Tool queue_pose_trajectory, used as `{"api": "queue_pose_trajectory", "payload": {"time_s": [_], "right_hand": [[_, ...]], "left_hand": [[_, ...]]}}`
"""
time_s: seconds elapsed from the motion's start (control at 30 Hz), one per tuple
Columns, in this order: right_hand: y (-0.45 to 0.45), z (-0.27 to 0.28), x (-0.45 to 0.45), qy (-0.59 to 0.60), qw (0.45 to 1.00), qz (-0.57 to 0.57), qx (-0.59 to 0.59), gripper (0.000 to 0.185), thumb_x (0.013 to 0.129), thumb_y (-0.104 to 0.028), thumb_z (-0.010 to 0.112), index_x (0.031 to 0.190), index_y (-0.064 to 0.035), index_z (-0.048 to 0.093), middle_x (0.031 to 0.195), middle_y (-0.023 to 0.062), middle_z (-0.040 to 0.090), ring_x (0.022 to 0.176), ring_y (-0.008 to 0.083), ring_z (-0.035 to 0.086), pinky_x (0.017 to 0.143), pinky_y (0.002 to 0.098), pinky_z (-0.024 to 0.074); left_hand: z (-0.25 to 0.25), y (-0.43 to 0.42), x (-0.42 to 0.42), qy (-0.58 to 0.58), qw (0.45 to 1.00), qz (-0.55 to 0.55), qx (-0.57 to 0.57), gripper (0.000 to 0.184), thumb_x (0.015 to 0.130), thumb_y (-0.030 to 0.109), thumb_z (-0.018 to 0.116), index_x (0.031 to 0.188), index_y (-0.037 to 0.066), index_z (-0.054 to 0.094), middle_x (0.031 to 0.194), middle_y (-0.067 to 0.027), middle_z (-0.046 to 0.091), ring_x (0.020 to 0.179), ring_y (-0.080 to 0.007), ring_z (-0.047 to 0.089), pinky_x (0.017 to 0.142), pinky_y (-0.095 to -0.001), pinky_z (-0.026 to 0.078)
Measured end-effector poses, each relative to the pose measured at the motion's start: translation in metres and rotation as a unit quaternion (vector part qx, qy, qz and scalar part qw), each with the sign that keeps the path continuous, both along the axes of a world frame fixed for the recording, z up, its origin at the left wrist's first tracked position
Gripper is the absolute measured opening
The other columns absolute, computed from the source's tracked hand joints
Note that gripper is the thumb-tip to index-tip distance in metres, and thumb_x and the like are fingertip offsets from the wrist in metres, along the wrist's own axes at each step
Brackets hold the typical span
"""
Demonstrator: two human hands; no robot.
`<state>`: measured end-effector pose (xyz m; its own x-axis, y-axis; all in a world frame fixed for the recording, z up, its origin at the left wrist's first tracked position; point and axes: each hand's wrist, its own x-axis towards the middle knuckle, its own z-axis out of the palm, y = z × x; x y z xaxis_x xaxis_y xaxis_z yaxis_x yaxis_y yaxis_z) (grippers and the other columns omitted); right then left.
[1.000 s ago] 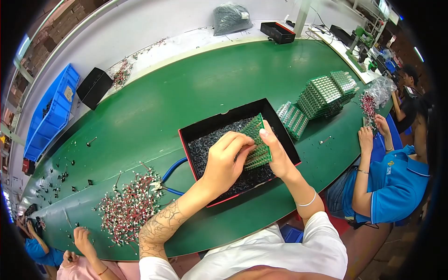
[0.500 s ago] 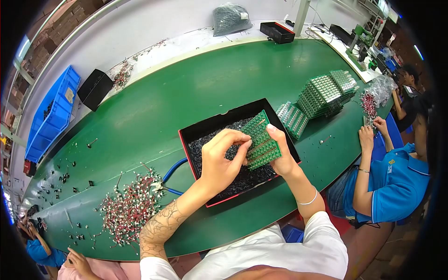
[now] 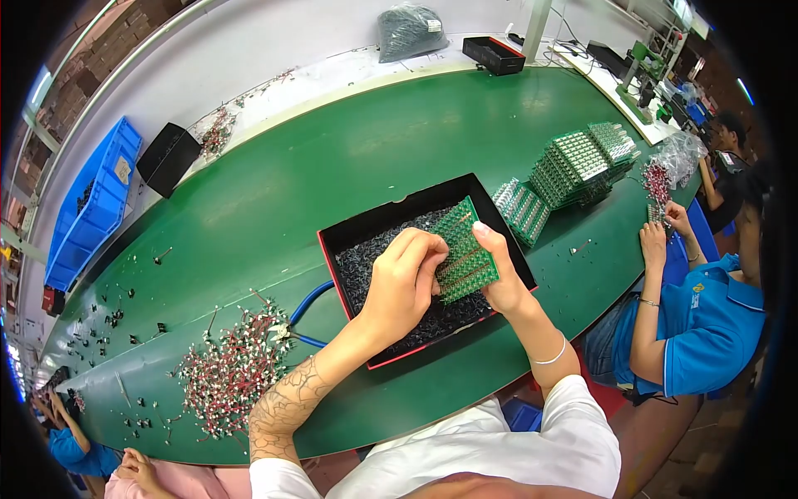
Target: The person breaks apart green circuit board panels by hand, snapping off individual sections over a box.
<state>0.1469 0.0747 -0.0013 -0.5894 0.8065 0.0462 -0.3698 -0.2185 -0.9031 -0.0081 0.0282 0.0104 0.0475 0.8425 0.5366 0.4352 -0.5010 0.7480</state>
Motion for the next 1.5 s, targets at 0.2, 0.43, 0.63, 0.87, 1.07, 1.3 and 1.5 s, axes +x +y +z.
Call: {"api": "queue_pose_trajectory", "payload": {"time_s": [0.2, 0.43, 0.63, 0.87, 1.07, 1.3, 1.5], "right_hand": [[0.002, 0.001, 0.002, 0.029, 1.0, -0.006, 0.008, 0.031, 0.096, -0.035, 0.035, 0.109, -0.0091, 0.047, 0.094, 0.0097, 0.061, 0.07, 0.0194, 0.063, 0.066, 0.0278, 0.0525], [0.002, -0.003, -0.004, 0.024, 0.999, -0.046, 0.004, 0.029, 0.097, -0.034, 0.037, 0.11, -0.0096, 0.045, 0.092, 0.0073, 0.057, 0.075, 0.0161, 0.06, 0.068, 0.0266, 0.0506], [-0.002, 0.003, -0.006, 0.024, 0.998, -0.058, 0.025, 0.029, 0.097, -0.033, 0.039, 0.112, -0.0086, 0.042, 0.091, 0.0059, 0.053, 0.079, 0.0127, 0.055, 0.071, 0.026, 0.0468], [0.001, -0.008, -0.005, -0.063, 0.984, -0.109, 0.129, 0.032, 0.098, -0.033, 0.039, 0.114, -0.0059, 0.041, 0.091, 0.0066, 0.051, 0.08, 0.0122, 0.049, 0.075, 0.0269, 0.0424], [-0.004, 0.002, -0.004, -0.11, 0.976, -0.115, 0.15, 0.033, 0.098, -0.033, 0.039, 0.115, -0.0044, 0.04, 0.092, 0.0061, 0.05, 0.081, 0.0123, 0.046, 0.076, 0.0272, 0.0402], [0.0, -0.003, -0.004, -0.08, 0.98, -0.104, 0.147, 0.033, 0.098, -0.033, 0.039, 0.114, -0.0045, 0.041, 0.094, 0.0053, 0.05, 0.082, 0.0118, 0.045, 0.075, 0.0261, 0.0398], [0.0, -0.004, -0.005, -0.029, 0.991, -0.08, 0.101, 0.032, 0.098, -0.033, 0.04, 0.113, -0.0049, 0.041, 0.093, 0.005, 0.049, 0.082, 0.0109, 0.045, 0.076, 0.0254, 0.0388]], "left_hand": [[0.001, 0.0, 0.001, -0.027, 0.997, 0.016, 0.066, 0.018, 0.078, -0.012, 0.062, 0.093, -0.002, 0.063, 0.09, -0.0085, 0.062, 0.068, -0.0172, 0.057, 0.061, -0.026, 0.047], [-0.002, 0.002, 0.003, -0.001, 0.996, 0.0, 0.09, 0.016, 0.079, -0.011, 0.063, 0.093, -0.003, 0.063, 0.09, -0.0081, 0.061, 0.065, -0.0156, 0.057, 0.056, -0.0247, 0.047], [-0.004, -0.001, 0.005, 0.04, 0.994, 0.038, 0.098, 0.016, 0.078, -0.011, 0.065, 0.092, -0.002, 0.063, 0.09, -0.0078, 0.062, 0.063, -0.0144, 0.057, 0.054, -0.024, 0.046], [-0.008, 0.001, 0.004, 0.113, 0.989, 0.043, 0.08, 0.016, 0.078, -0.006, 0.067, 0.092, -0.001, 0.061, 0.09, -0.0083, 0.059, 0.069, -0.022, 0.056, 0.064, -0.0304, 0.048], [-0.006, 0.003, 0.005, 0.205, 0.968, 0.067, 0.127, 0.016, 0.077, -0.004, 0.065, 0.09, 0.001, 0.058, 0.089, -0.0083, 0.057, 0.072, -0.023, 0.053, 0.066, -0.0314, 0.046], [-0.007, 0.006, 0.005, 0.202, 0.967, 0.053, 0.147, 0.018, 0.075, -0.005, 0.062, 0.091, 0.002, 0.056, 0.087, -0.0085, 0.055, 0.073, -0.0237, 0.05, 0.066, -0.0325, 0.043], [-0.007, 0.006, 0.004, 0.196, 0.969, 0.044, 0.147, 0.018, 0.075, -0.005, 0.061, 0.091, 0.002, 0.056, 0.087, -0.0086, 0.054, 0.072, -0.0239, 0.049, 0.066, -0.0327, 0.043]]}}
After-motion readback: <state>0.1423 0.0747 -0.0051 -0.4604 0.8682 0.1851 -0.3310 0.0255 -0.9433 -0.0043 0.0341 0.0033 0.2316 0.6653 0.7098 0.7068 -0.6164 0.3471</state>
